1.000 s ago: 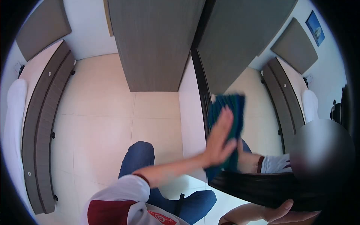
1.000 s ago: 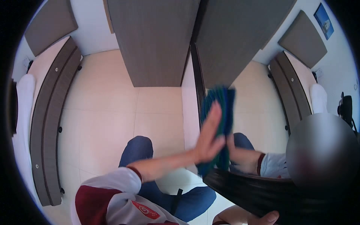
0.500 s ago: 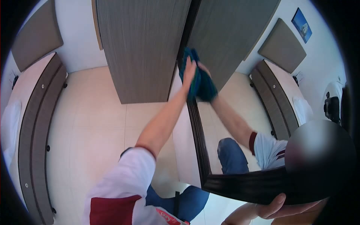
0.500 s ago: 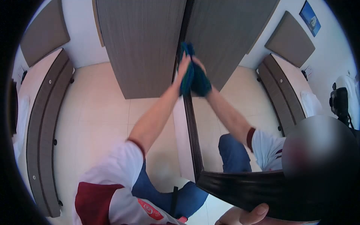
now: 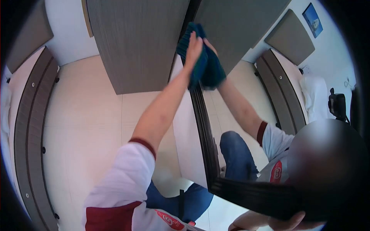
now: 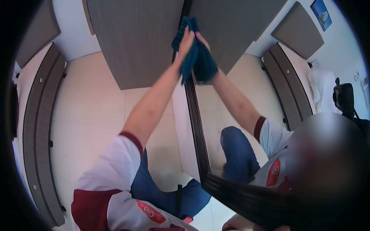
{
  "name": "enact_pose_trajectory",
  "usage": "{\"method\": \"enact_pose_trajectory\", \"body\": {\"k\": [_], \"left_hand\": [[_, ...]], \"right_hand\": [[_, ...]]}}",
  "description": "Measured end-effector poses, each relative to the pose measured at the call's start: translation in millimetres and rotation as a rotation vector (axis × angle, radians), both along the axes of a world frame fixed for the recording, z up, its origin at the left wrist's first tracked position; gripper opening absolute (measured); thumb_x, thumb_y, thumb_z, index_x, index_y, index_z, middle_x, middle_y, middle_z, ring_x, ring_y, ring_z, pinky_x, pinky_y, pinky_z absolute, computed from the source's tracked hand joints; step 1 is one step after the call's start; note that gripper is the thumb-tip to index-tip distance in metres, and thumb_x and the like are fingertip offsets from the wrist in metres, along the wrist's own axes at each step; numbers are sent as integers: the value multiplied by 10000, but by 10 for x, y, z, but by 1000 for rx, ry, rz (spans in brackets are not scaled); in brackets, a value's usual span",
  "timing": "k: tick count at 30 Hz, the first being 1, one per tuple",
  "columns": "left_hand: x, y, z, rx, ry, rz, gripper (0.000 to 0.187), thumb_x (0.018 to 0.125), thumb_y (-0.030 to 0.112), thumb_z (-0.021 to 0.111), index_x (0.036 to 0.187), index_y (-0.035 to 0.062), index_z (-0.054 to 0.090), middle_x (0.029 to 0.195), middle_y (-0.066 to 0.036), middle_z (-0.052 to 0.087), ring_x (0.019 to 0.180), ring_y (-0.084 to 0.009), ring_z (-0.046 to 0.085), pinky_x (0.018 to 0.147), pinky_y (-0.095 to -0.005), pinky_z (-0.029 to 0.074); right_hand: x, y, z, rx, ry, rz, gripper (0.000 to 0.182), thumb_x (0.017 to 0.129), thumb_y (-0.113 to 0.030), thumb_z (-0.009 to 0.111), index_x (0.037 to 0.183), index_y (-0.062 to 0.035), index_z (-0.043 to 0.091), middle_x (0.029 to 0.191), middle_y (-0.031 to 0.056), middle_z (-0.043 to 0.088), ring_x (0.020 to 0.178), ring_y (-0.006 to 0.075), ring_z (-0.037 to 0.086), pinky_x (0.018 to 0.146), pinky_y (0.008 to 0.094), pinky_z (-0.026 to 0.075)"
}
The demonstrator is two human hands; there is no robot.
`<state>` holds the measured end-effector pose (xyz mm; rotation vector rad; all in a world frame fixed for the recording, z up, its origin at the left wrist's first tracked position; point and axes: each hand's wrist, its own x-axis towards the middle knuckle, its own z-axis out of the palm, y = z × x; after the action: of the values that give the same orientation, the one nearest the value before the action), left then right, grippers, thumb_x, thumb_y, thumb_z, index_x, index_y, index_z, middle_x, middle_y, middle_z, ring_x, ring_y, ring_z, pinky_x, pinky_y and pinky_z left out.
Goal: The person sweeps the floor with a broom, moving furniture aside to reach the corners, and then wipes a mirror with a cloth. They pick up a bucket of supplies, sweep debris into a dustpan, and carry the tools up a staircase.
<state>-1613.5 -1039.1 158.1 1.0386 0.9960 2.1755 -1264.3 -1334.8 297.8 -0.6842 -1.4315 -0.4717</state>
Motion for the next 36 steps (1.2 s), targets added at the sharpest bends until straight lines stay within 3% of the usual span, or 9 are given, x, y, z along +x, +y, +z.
{"method": "enact_pose_trajectory", "body": {"k": [2, 4, 5, 6, 11, 15, 22, 30, 36], "left_hand": [[-349, 497, -184, -167, -49, 36, 652, 988, 409, 361, 1480, 1, 231, 1562, -151, 200, 1446, -238, 186, 1160, -285, 147], [-178, 434, -359, 207, -288, -258, 597, 1005, 314, 434, 1492, 40, 225, 1484, -106, 360, 1338, -191, 367, 1095, -286, 287], [109, 356, -425, 84, -205, -44, 565, 1009, 295, 426, 1480, 33, 255, 1485, -101, 366, 1325, -196, 385, 1093, -295, 302], [538, -412, -125, -156, 159, 120, 574, 996, 239, 358, 1475, -36, 201, 1561, -174, 183, 1453, -254, 157, 1175, -326, 125], [2127, -2645, -97, 78, 596, 75, 683, 927, 259, 415, 1485, -43, 164, 1554, -256, 109, 1443, -411, 108, 1162, -472, 109], [1816, -2228, 34, 181, 693, 130, 669, 930, 253, 409, 1489, -28, 173, 1548, -266, 128, 1436, -409, 146, 1158, -459, 138], [395, -288, 229, 16, 150, 343, 411, 973, 214, 457, 1334, 20, 475, 1350, -222, 478, 1303, -365, 397, 1084, -397, 304], [1722, -1888, -320, 109, 370, 551, 272, 926, 149, 475, 1127, -25, 532, 1047, -213, 528, 991, -358, 508, 879, -416, 403], [2001, -2077, 1530, 695, 445, 574, 211, 789, 186, 661, 957, 78, 593, 853, -101, 545, 762, -298, 502, 665, -385, 368]], "right_hand": [[2, -2, 27, 4, 0, 6, 771, 812, -414, 553, 1462, -92, 291, 1415, 204, 388, 1175, 404, 516, 946, 512, 471], [7, -8, 56, 7, -5, 13, 772, 810, -405, 557, 1462, -92, 289, 1412, 205, 390, 1171, 404, 520, 940, 511, 477], [43, -35, 55, 2, 0, 13, 772, 808, -401, 558, 1463, -93, 288, 1410, 205, 391, 1168, 405, 522, 938, 511, 480], [38, -52, 46, 2, 3, 16, 773, 807, -397, 560, 1463, -93, 287, 1409, 205, 391, 1166, 405, 524, 935, 511, 483], [48, -83, 45, 8, 17, -6, 775, 801, -376, 568, 1464, -95, 283, 1402, 207, 396, 1154, 408, 534, 921, 509, 497], [75, -80, 25, 16, 15, -38, 778, 796, -360, 575, 1466, -96, 279, 1397, 209, 400, 1144, 409, 542, 910, 507, 509], [-85, 153, 232, 33, -19, 45, 783, 788, -331, 586, 1468, -99, 273, 1387, 212, 406, 1127, 413, 557, 891, 504, 529], [-90, 189, 489, 67, 11, 179, 792, 778, -298, 599, 1470, -102, 266, 1376, 215, 413, 1108, 416, 573, 869, 501, 551], [-80, 43, 554, 49, -9, 114, 796, 776, -302, 603, 1474, -126, 264, 1403, 181, 415, 1120, 383, 576, 850, 434, 577]]}}
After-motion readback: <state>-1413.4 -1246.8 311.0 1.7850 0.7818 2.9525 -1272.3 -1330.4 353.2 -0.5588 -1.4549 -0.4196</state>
